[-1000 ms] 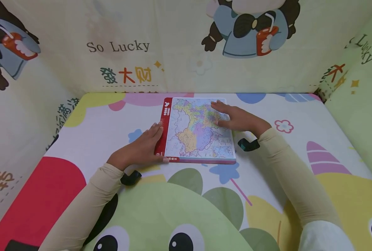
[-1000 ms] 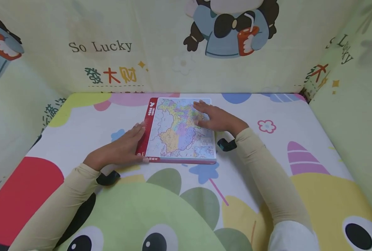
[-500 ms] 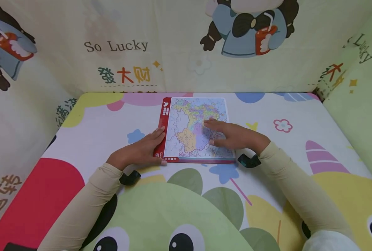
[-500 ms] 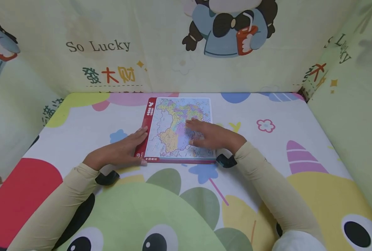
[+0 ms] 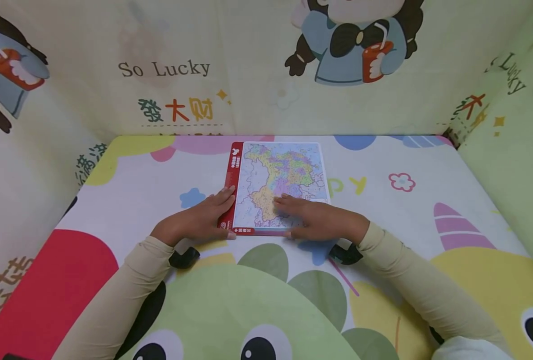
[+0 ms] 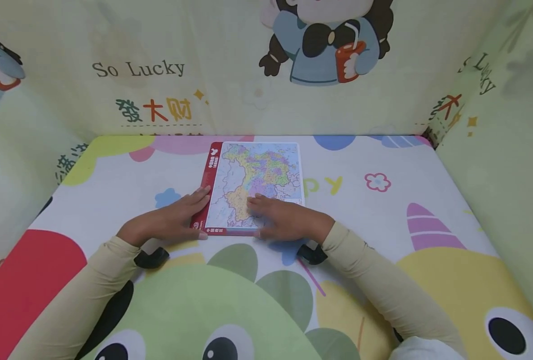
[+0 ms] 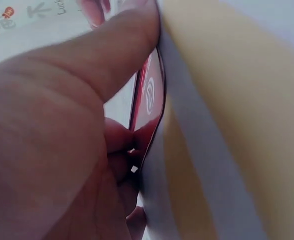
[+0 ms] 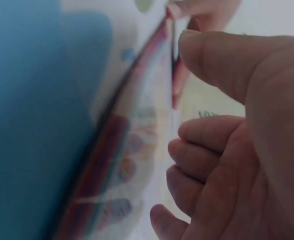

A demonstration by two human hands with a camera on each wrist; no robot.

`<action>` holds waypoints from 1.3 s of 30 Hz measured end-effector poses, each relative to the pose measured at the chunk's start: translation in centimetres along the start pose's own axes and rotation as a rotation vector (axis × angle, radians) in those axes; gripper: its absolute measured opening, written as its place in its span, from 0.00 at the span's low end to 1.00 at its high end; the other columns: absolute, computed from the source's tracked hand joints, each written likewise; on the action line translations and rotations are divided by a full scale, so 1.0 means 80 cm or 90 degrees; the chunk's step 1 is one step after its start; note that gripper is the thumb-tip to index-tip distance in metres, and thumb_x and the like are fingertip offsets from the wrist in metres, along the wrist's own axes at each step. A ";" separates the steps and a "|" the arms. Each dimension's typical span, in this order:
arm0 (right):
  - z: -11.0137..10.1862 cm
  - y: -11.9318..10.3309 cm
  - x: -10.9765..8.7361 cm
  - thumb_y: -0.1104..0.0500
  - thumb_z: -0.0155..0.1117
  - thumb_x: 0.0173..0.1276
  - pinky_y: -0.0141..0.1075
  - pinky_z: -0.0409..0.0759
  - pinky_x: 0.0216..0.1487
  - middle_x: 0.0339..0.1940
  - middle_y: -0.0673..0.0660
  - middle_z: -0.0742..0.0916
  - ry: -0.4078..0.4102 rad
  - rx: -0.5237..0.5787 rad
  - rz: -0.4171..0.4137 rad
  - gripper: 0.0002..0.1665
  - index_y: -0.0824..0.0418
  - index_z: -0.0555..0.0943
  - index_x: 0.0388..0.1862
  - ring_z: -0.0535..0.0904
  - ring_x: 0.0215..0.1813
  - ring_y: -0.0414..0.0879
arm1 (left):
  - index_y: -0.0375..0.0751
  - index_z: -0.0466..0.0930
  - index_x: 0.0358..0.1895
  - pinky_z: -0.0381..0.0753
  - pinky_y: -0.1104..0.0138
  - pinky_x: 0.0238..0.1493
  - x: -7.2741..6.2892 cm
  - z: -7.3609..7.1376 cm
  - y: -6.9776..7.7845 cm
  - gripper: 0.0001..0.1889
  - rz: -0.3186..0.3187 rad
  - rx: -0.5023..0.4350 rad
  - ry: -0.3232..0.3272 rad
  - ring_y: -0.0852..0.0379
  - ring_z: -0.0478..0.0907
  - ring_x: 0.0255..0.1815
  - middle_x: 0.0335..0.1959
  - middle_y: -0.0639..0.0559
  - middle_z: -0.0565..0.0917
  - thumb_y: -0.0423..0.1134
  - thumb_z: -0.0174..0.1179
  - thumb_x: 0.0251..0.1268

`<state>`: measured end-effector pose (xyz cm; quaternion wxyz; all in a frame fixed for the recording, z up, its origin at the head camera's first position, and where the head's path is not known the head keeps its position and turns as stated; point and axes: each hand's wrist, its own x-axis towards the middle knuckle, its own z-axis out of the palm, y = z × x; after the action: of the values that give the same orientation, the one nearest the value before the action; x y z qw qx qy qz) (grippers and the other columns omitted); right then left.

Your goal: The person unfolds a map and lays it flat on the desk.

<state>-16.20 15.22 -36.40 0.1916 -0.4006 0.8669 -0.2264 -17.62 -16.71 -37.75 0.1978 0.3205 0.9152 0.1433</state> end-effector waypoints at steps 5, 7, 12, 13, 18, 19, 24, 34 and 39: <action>0.011 -0.004 0.006 0.47 0.63 0.69 0.48 0.52 0.74 0.79 0.57 0.57 -0.009 -0.023 -0.017 0.46 0.64 0.56 0.77 0.44 0.79 0.51 | 0.34 0.43 0.77 0.43 0.52 0.74 0.001 0.003 -0.004 0.54 -0.007 -0.003 0.001 0.46 0.34 0.78 0.79 0.43 0.40 0.58 0.66 0.58; 0.013 -0.006 0.007 0.45 0.64 0.69 0.49 0.49 0.74 0.79 0.58 0.57 -0.011 -0.028 -0.023 0.47 0.65 0.56 0.77 0.43 0.79 0.52 | 0.34 0.43 0.77 0.43 0.51 0.74 0.000 0.003 -0.004 0.54 -0.004 -0.007 0.003 0.46 0.34 0.78 0.79 0.43 0.40 0.58 0.66 0.58; 0.021 -0.007 0.006 0.45 0.64 0.69 0.51 0.45 0.75 0.79 0.59 0.57 -0.007 -0.046 -0.028 0.48 0.66 0.55 0.77 0.43 0.79 0.53 | 0.34 0.43 0.77 0.43 0.51 0.74 0.000 0.005 -0.004 0.54 -0.001 -0.001 0.002 0.45 0.35 0.78 0.79 0.43 0.41 0.58 0.66 0.58; 0.022 -0.007 0.006 0.46 0.64 0.69 0.50 0.45 0.75 0.79 0.58 0.56 -0.005 -0.048 -0.026 0.48 0.66 0.55 0.77 0.44 0.79 0.53 | 0.34 0.43 0.77 0.43 0.51 0.74 0.000 0.005 -0.004 0.54 -0.002 0.001 0.001 0.46 0.34 0.78 0.79 0.43 0.41 0.58 0.66 0.58; 0.025 -0.007 0.007 0.46 0.64 0.69 0.47 0.50 0.74 0.79 0.58 0.54 0.004 -0.071 -0.008 0.48 0.65 0.54 0.77 0.44 0.79 0.53 | 0.35 0.44 0.77 0.43 0.52 0.74 0.000 0.003 -0.002 0.54 -0.006 -0.004 0.004 0.46 0.34 0.78 0.79 0.44 0.40 0.58 0.66 0.58; 0.025 -0.007 0.007 0.46 0.63 0.69 0.46 0.50 0.74 0.79 0.57 0.54 0.004 -0.073 -0.002 0.48 0.64 0.54 0.77 0.44 0.79 0.52 | 0.35 0.43 0.77 0.42 0.52 0.74 0.000 0.003 -0.002 0.54 -0.006 -0.005 0.004 0.46 0.34 0.78 0.79 0.44 0.40 0.58 0.66 0.58; 0.024 -0.009 0.008 0.46 0.62 0.70 0.47 0.55 0.73 0.79 0.58 0.56 0.009 -0.097 0.004 0.45 0.65 0.56 0.76 0.46 0.78 0.53 | 0.34 0.44 0.77 0.42 0.51 0.74 -0.001 0.003 -0.002 0.54 -0.003 -0.002 0.007 0.46 0.34 0.78 0.79 0.44 0.40 0.58 0.66 0.58; 0.023 -0.011 0.009 0.51 0.61 0.72 0.48 0.60 0.71 0.77 0.59 0.61 0.028 -0.120 -0.002 0.39 0.66 0.61 0.75 0.52 0.77 0.54 | 0.35 0.43 0.77 0.43 0.51 0.74 0.000 0.004 -0.002 0.56 -0.008 0.000 0.005 0.47 0.34 0.78 0.80 0.45 0.39 0.59 0.67 0.56; 0.024 -0.012 0.011 0.53 0.60 0.73 0.48 0.58 0.71 0.76 0.61 0.62 0.027 -0.141 -0.007 0.36 0.67 0.62 0.74 0.53 0.76 0.55 | 0.35 0.43 0.77 0.44 0.50 0.74 0.000 0.004 -0.001 0.60 -0.013 -0.005 0.004 0.47 0.34 0.78 0.80 0.46 0.39 0.62 0.69 0.50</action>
<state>-15.14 13.55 -37.60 0.1265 -0.4188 0.8885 -0.1384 -17.52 -16.73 -38.09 0.1979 0.3103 0.9183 0.1458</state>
